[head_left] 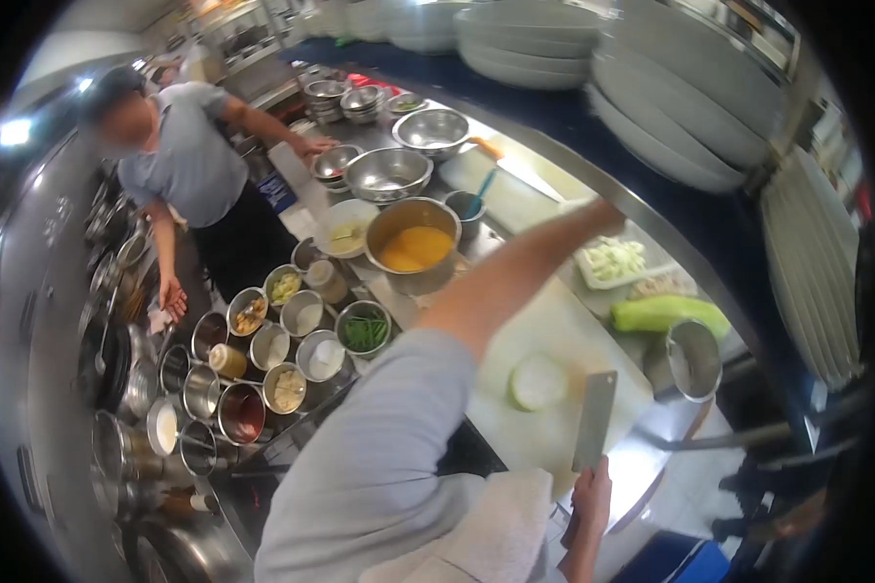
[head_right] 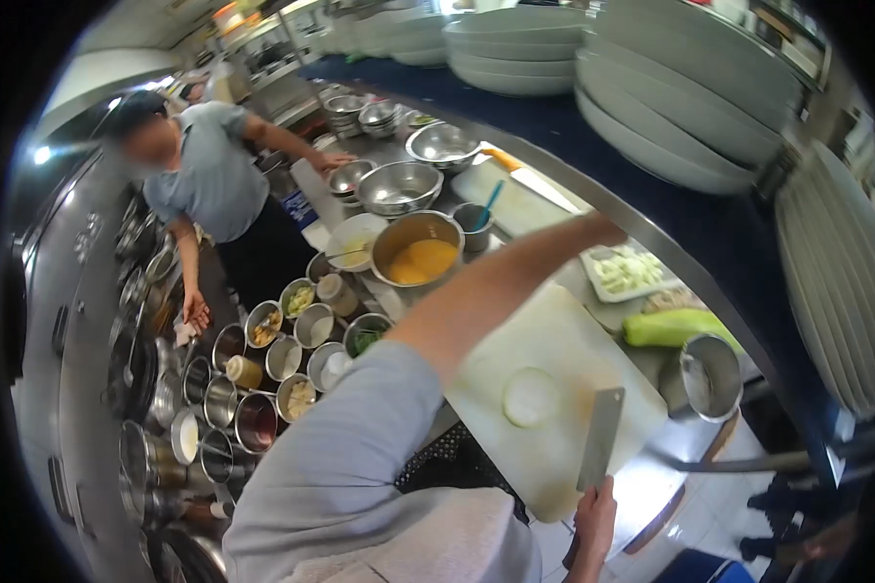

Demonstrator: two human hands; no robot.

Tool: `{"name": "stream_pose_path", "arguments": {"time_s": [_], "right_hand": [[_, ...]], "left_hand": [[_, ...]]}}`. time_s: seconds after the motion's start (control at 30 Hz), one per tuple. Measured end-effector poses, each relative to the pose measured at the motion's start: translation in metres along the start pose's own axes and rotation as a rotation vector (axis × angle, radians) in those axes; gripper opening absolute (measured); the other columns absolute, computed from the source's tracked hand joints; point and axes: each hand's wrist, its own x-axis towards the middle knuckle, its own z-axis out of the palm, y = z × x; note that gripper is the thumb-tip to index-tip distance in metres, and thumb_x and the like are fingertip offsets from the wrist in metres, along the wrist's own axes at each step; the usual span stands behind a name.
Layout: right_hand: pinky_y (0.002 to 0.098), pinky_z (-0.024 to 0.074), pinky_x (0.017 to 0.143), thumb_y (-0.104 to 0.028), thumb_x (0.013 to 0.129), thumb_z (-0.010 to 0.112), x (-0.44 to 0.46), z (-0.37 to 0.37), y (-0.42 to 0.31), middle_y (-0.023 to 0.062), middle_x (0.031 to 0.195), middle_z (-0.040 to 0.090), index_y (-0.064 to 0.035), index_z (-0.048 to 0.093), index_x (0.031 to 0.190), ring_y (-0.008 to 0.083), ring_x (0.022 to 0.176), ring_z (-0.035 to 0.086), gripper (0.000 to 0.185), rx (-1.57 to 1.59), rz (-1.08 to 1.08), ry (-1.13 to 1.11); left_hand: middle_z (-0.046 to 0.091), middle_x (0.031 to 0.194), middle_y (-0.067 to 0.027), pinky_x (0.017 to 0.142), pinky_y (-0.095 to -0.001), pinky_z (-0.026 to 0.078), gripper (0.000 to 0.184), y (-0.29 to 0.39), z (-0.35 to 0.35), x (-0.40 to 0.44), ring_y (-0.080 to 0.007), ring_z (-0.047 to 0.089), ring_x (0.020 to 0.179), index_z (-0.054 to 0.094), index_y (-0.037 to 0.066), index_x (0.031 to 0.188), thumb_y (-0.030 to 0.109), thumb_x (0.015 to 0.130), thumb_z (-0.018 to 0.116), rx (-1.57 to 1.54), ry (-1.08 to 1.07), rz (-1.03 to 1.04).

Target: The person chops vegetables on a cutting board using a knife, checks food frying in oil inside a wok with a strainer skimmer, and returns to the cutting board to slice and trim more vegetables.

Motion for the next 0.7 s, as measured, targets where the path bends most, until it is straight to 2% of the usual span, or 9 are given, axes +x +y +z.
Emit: {"name": "stream_pose_path", "arguments": {"time_s": [0.13,0.17,0.2,0.33,0.4,0.47,0.6,0.67,0.7], "right_hand": [[0.047,0.0447,0.049,-0.01,0.095,0.05,-0.001,0.009,0.015,0.0274,0.064,0.057,0.0047,0.051,0.113,0.0413,0.053,0.059,0.023,0.016,0.047,0.052],[0.0462,0.0439,0.048,-0.01,0.095,0.05,0.0,0.004,0.009,0.0255,0.063,0.057,0.0049,0.05,0.114,0.0384,0.052,0.059,0.025,0.042,0.057,0.012],[0.0453,0.0431,0.047,-0.01,0.095,0.051,0.002,-0.004,-0.002,0.0236,0.061,0.056,0.0051,0.05,0.116,0.0355,0.05,0.059,0.026,0.068,0.057,-0.035],[0.035,0.0412,0.042,-0.008,0.092,0.052,0.031,-0.021,0.0,0.0101,0.063,0.055,-0.0013,0.058,0.122,0.017,0.045,0.05,0.032,-0.094,-0.223,-0.041],[0.0406,0.0427,0.055,-0.004,0.085,0.059,0.039,-0.037,-0.034,0.0124,0.068,0.052,-0.0032,0.053,0.138,0.0212,0.056,0.045,0.053,-0.219,-0.281,-0.103],[0.0429,0.0427,0.062,-0.003,0.085,0.061,0.069,-0.035,-0.022,0.0117,0.07,0.051,-0.0032,0.051,0.141,0.0228,0.061,0.042,0.057,-0.256,-0.412,-0.106],[0.0372,0.0534,0.083,-0.003,0.086,0.062,0.124,-0.014,0.007,0.0211,0.118,0.066,0.0005,0.049,0.143,0.0316,0.101,0.065,0.058,-0.33,-0.756,-0.062],[0.0377,0.0513,0.098,-0.002,0.088,0.062,0.159,-0.009,0.014,0.0216,0.138,0.057,0.0025,0.047,0.143,0.0337,0.122,0.059,0.058,-0.304,-0.617,-0.292],[0.0379,0.0517,0.094,-0.011,0.089,0.066,0.148,-0.014,0.0,0.0201,0.127,0.064,-0.0013,0.052,0.141,0.0325,0.112,0.064,0.055,-0.382,-0.69,-0.254]], "left_hand": [[0.069,0.111,-0.0201,0.091,-0.0394,0.052,0.042,-0.016,0.054,0.017,-0.0318,0.067,0.106,0.074,0.008,0.106,-0.008,0.072,0.057,-0.013,0.121,0.067],[0.064,0.123,-0.0205,0.096,-0.041,0.05,0.05,-0.007,0.039,-0.001,-0.034,0.062,0.114,0.07,0.01,0.119,-0.001,0.072,0.06,-0.124,-0.072,0.059],[0.072,0.103,-0.0165,0.087,-0.0429,0.054,0.042,-0.003,0.035,-0.027,-0.0355,0.068,0.097,0.074,0.011,0.11,0.014,0.071,0.063,-0.101,0.041,0.134],[0.073,0.092,-0.0158,0.082,-0.0414,0.056,0.03,0.029,-0.042,-0.159,-0.0312,0.07,0.089,0.074,0.009,0.11,0.019,0.083,0.064,-0.416,0.124,0.174],[0.073,0.086,-0.013,0.073,-0.0367,0.057,0.025,0.044,-0.072,-0.247,-0.0253,0.071,0.075,0.073,0.006,0.108,0.017,0.088,0.062,-0.539,0.276,0.09],[0.072,0.081,-0.0089,0.063,-0.0316,0.054,0.022,0.063,-0.096,-0.345,-0.0179,0.067,0.062,0.07,0.004,0.106,0.019,0.094,0.061,-0.652,0.305,-0.144],[0.066,0.071,-0.0036,0.058,-0.0288,0.048,0.025,0.123,-0.107,-0.537,-0.0109,0.058,0.057,0.07,0.003,0.103,0.026,0.098,0.062,-0.797,0.392,-0.81],[0.065,0.069,-0.0033,0.059,-0.0287,0.046,0.027,0.134,-0.066,-0.623,-0.0101,0.057,0.059,0.071,0.003,0.098,0.029,0.098,0.062,-0.583,0.67,-0.89],[0.065,0.067,-0.0032,0.06,-0.0287,0.045,0.029,0.149,-0.05,-0.658,-0.0098,0.056,0.061,0.072,0.003,0.095,0.03,0.098,0.062,-0.473,0.791,-0.924]]}}
